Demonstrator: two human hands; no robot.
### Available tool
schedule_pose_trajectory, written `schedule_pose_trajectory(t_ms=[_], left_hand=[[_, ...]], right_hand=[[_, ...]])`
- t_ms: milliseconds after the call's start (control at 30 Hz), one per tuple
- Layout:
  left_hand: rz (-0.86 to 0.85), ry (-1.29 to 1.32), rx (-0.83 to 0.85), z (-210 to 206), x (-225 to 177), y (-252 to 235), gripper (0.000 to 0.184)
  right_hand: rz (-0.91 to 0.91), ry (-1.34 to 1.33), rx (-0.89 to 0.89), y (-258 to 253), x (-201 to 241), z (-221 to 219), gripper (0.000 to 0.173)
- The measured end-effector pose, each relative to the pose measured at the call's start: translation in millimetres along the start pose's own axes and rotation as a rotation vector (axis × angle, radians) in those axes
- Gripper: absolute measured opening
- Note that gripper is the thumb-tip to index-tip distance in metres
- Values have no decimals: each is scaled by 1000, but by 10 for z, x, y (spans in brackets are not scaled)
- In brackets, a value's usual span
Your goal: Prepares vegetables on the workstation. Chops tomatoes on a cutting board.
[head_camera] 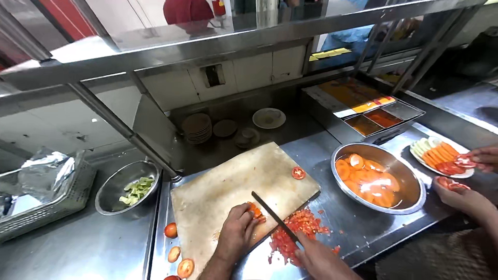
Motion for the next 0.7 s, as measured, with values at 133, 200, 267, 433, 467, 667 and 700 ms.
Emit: schedule_pose_trajectory(t_ms=[133, 200, 267, 433, 467, 667, 700], left_hand=[[-10, 3, 1, 3, 8, -16, 24], [-16, 1, 4, -5, 14, -26, 25], [-11, 1, 10, -6, 12, -34, 26], [-8, -5, 2, 2, 2, -24, 27], [-6, -9, 0, 3, -1, -18, 28], [-32, -9, -10, 4, 27, -12, 27], [-34, -4, -1, 5, 28, -9, 28]], right_hand=[[-2, 70, 22, 106, 224, 163, 42], [0, 118, 49, 193, 308, 190, 42], [0, 123, 42, 98, 387, 177, 42], [60, 102, -19, -325, 593, 149, 40], [50, 91, -18, -277, 558, 106, 42], [-49, -52, 4, 203, 50, -204, 44], [-56, -52, 9, 185, 54, -171, 45]])
Point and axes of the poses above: each hand's wrist, its own y-axis away from the middle knuckle, its own z-axis out of the back of the hand, x = y × z, the point moved 2 cm from there along -y, towards the middle knuckle, and after that the axes turned 9 degrees about y, right-handed, at the moved point
